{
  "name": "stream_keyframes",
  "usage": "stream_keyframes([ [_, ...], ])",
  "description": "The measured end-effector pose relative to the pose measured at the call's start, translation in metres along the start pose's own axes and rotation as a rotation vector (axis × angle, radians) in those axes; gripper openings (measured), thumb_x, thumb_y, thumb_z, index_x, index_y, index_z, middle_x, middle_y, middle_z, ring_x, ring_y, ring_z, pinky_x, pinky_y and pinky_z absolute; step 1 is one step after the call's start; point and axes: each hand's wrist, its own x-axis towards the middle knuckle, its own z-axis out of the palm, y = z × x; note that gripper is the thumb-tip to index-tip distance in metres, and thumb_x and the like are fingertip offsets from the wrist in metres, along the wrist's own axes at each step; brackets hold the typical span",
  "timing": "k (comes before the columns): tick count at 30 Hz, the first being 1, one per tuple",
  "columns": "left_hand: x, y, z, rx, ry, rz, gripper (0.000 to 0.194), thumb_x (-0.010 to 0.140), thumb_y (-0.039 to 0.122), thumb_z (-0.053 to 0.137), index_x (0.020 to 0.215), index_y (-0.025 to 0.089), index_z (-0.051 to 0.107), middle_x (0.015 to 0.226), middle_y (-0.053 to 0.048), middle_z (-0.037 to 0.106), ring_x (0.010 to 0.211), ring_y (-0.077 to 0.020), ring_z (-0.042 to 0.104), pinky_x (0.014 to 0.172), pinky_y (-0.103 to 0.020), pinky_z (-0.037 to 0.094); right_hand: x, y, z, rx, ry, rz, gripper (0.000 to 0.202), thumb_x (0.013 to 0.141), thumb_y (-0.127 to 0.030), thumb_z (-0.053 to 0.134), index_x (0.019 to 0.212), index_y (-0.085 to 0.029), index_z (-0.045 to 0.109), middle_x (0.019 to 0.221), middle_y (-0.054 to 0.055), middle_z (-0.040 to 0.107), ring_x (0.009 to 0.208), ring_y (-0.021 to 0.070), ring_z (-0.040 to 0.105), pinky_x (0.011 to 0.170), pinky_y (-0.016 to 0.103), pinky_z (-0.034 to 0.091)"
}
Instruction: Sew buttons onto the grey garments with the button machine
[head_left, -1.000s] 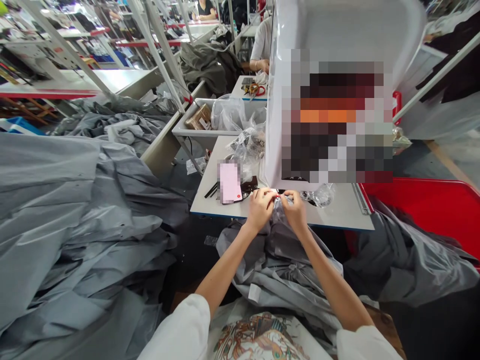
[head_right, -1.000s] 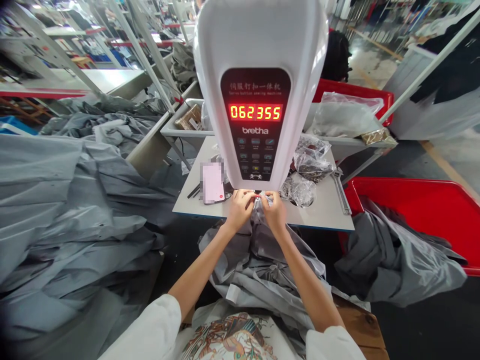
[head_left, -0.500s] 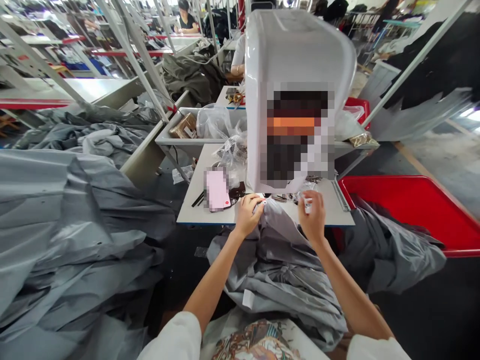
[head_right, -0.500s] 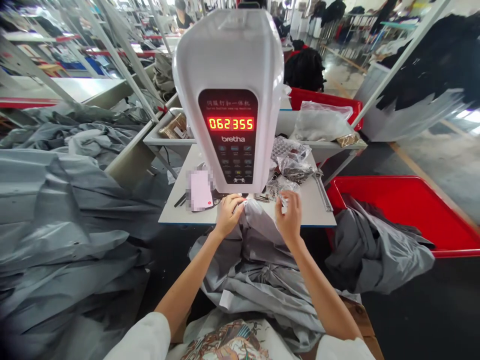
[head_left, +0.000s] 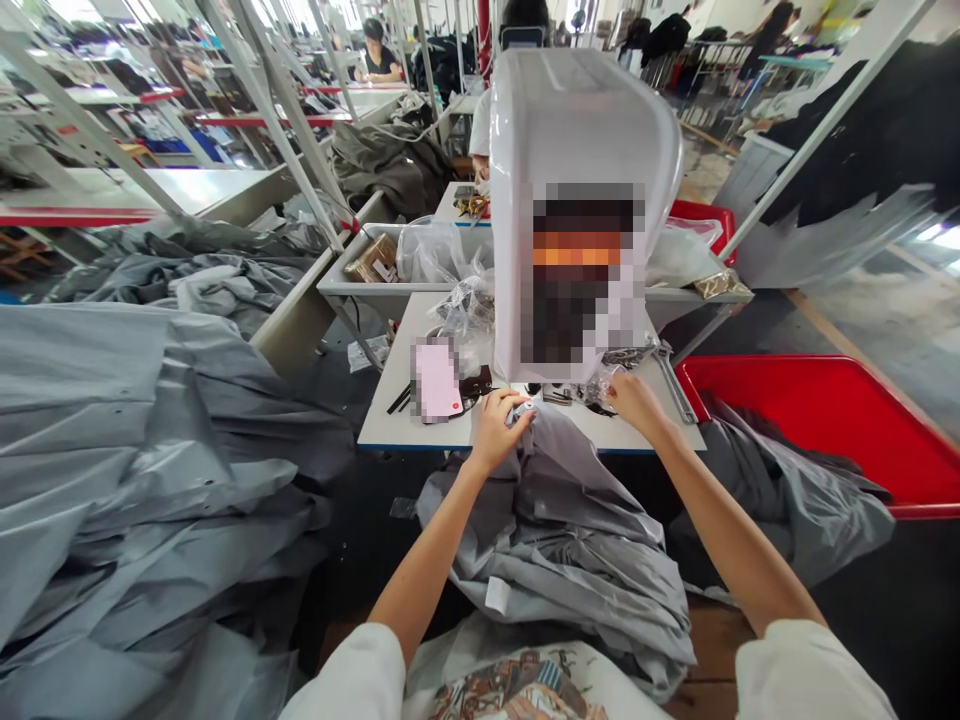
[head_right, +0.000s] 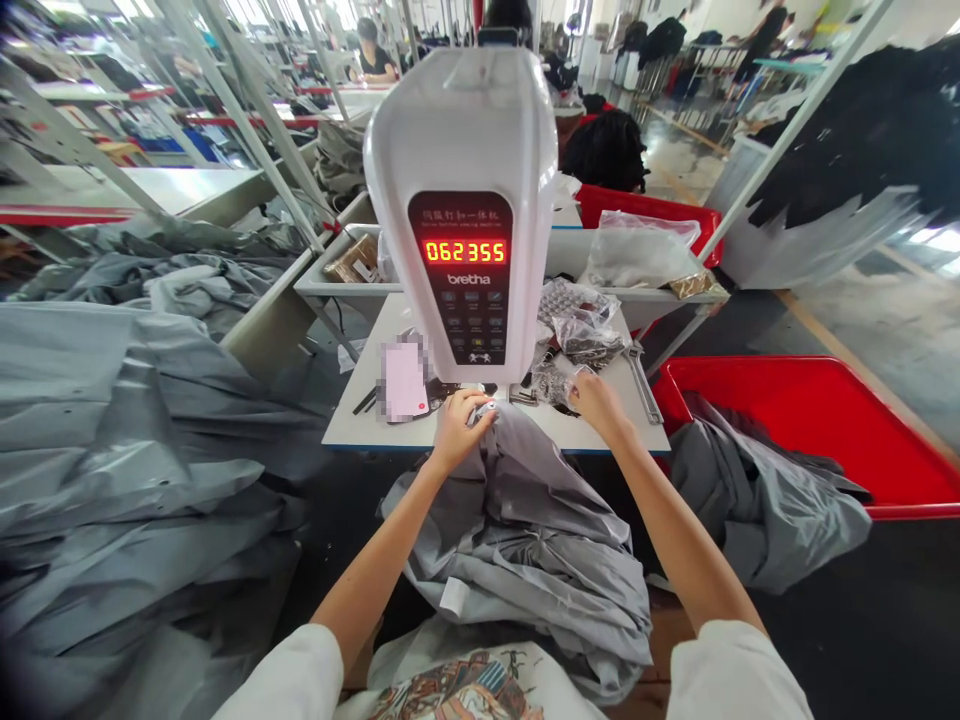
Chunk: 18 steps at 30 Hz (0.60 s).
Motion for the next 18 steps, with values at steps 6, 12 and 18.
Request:
stream_keyframes([
  [6,0.0001,-0.0019,0.0004,-0.004,-0.015,0.001,0.018,0.086,0.029,0.063,0.102,0.021,0.065,0.110,-0.005,0.060,0.108,-0.0177,0.053,0.097,-0.032,0.039,0.0017,0.0011,-0.0011,0.058,-0.015,-0.028,0.020,0.078,-0.007,0.052,0.076,-0.013,0.072,0.074,0.010,0.068,0.071,0.0204,0.061,0.062,0.025,0.036],
  [12,-0.0004,-0.0027,0.0005,-0.019,-0.015,-0.008,0.018,0.086,0.029,0.063,0.102,0.021,0.065,0.111,-0.005,0.059,0.109,-0.0180,0.053,0.097,-0.033,0.039,-0.0021,0.0033,-0.0016,0.131,0.024,-0.013,0.026,0.075,-0.007,0.052,0.084,-0.015,0.075,0.078,0.007,0.071,0.074,0.0208,0.063,0.066,0.025,0.039],
  [18,-0.0003,-0.0021,-0.0003,-0.011,-0.024,-0.014,0.019,0.086,0.030,0.063,0.103,0.021,0.065,0.112,-0.006,0.059,0.109,-0.0181,0.053,0.098,-0.032,0.040,-0.0047,0.0013,-0.0053,0.284,0.096,0.051,0.020,0.072,-0.013,0.057,0.081,-0.013,0.075,0.072,0.007,0.070,0.071,0.0209,0.065,0.068,0.027,0.044],
])
